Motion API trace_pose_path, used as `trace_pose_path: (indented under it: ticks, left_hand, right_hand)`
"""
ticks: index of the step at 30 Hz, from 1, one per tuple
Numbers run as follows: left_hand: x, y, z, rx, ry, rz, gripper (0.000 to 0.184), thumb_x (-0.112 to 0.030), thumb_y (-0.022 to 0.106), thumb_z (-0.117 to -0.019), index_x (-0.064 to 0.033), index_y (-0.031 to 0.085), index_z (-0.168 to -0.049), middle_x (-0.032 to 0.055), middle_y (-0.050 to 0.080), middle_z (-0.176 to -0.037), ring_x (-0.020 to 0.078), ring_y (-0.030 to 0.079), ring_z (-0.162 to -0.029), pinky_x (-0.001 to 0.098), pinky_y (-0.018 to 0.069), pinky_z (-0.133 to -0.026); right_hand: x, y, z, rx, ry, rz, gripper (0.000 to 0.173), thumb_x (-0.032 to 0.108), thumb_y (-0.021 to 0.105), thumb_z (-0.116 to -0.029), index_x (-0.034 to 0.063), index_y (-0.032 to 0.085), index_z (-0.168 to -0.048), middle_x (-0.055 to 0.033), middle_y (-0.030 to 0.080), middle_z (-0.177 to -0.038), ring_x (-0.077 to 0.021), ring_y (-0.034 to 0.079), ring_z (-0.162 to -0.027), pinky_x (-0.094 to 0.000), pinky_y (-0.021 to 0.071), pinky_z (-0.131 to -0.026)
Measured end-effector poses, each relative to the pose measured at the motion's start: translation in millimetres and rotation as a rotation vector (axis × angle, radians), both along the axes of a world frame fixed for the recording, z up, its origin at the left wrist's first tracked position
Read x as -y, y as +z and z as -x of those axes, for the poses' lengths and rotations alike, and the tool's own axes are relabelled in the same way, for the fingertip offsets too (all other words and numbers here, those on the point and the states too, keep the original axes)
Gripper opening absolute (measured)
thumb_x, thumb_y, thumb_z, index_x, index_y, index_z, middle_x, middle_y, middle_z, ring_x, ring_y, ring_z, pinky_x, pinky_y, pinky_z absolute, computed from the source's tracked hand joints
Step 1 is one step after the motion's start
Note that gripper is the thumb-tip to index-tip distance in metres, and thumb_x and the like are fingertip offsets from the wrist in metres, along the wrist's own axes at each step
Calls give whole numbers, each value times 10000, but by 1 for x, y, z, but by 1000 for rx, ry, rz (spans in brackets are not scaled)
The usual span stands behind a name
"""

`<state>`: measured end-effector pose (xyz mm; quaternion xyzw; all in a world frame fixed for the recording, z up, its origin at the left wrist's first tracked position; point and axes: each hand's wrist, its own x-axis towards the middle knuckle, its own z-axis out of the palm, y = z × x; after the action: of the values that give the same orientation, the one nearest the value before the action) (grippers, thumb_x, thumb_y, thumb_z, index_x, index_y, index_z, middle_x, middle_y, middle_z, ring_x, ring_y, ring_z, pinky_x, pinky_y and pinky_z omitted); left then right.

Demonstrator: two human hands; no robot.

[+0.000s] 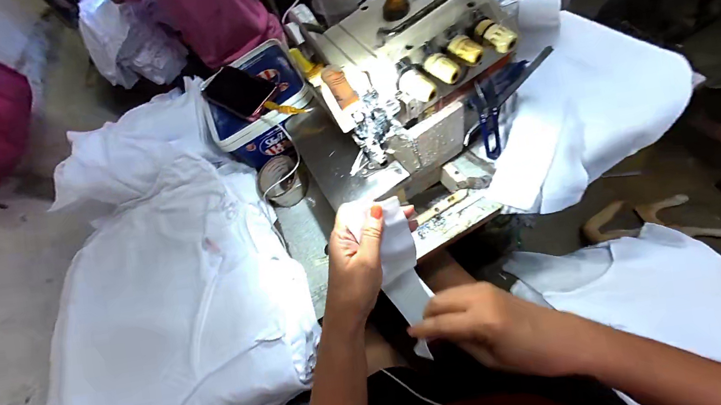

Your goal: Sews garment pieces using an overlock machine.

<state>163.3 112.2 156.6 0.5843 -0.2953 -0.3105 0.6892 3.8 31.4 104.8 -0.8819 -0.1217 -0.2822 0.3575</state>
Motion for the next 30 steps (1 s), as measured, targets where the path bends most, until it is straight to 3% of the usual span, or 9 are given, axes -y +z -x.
trace_pose_path:
  ticks: [4, 8, 14, 17, 20, 22, 26, 28, 30]
  left_hand:
    - [-19, -10, -1, 18, 14, -4, 227, 8, 459, -1039, -34, 680, -1014, -44, 739, -873, 27, 710, -834, 237, 600, -805]
    - [-31, -15, -2, -45, -28, 28, 288, 6, 406, -1035, -13, 693, -1023, -27, 748, -932, 34, 707, -908, 255, 585, -873]
    - [-39, -21, -5, -34, -105, 31, 322, -66, 350, -1062, -16, 668, -1072, -47, 742, -978, 28, 702, -946, 270, 582, -891]
    - [-42, -27, -10, 54, -192, 88, 286, -236, 481, -1074, -33, 672, -1134, -83, 746, -1030, 1, 692, -980, 250, 571, -904]
    - [-37, -25, -13, 209, -157, 41, 204, -20, 493, -1029, 46, 681, -1070, -38, 731, -995, -21, 673, -945, 211, 563, -878]
    - [-36, -22, -20, 194, -191, -1, 223, 6, 453, -1034, 38, 669, -1078, -36, 724, -984, -17, 672, -936, 218, 563, -885]
    - [-26, -7, -39, 180, -289, -127, 183, -4, 508, -1009, -23, 515, -1191, -81, 681, -838, -29, 662, -763, 183, 562, -750]
    - [-13, 3, -45, 272, -229, -217, 308, -6, 586, -977, -27, 467, -1261, -67, 675, -782, -31, 640, -683, 168, 548, -678]
    - [4, 7, -51, 509, -117, -297, 390, -71, 656, -967, 0, 472, -1304, -45, 572, -693, -12, 525, -569, 165, 470, -568]
  right_hand:
    - [8, 36, -36, 111, -124, -170, 195, 49, 562, -998, -22, 741, -1029, -130, 724, -891, -120, 690, -844, -192, 540, -817]
    - [11, 27, -53, 81, -217, -337, 177, 87, 614, -981, -37, 740, -992, -67, 743, -914, 46, 660, -829, -88, 518, -797]
    - [11, 16, -57, 33, -274, -463, 148, 84, 640, -949, -29, 734, -961, -13, 723, -853, 111, 600, -733, -52, 490, -701]
    - [10, 11, -59, 55, -285, -484, 143, 90, 648, -946, -30, 728, -951, -10, 717, -851, 108, 597, -729, -56, 494, -698]
    - [9, 5, -63, 94, -345, -493, 138, 126, 682, -927, -6, 702, -959, 4, 685, -844, 90, 585, -730, -63, 487, -684]
    - [10, 1, -67, 73, -387, -520, 199, 175, 701, -919, -3, 692, -1009, -3, 596, -886, 63, 531, -750, -67, 441, -672]
    - [11, 1, -75, 123, -397, -620, 103, 100, 672, -926, 12, 717, -898, 27, 620, -874, 83, 537, -739, -63, 458, -664]
    - [9, 2, -80, 185, -503, -648, 69, 64, 651, -938, 1, 678, -941, 47, 663, -813, 103, 571, -683, -66, 490, -644]
    - [9, 2, -86, 203, -606, -720, 93, 46, 642, -947, -5, 639, -1025, 58, 660, -798, 94, 570, -644, -79, 494, -616]
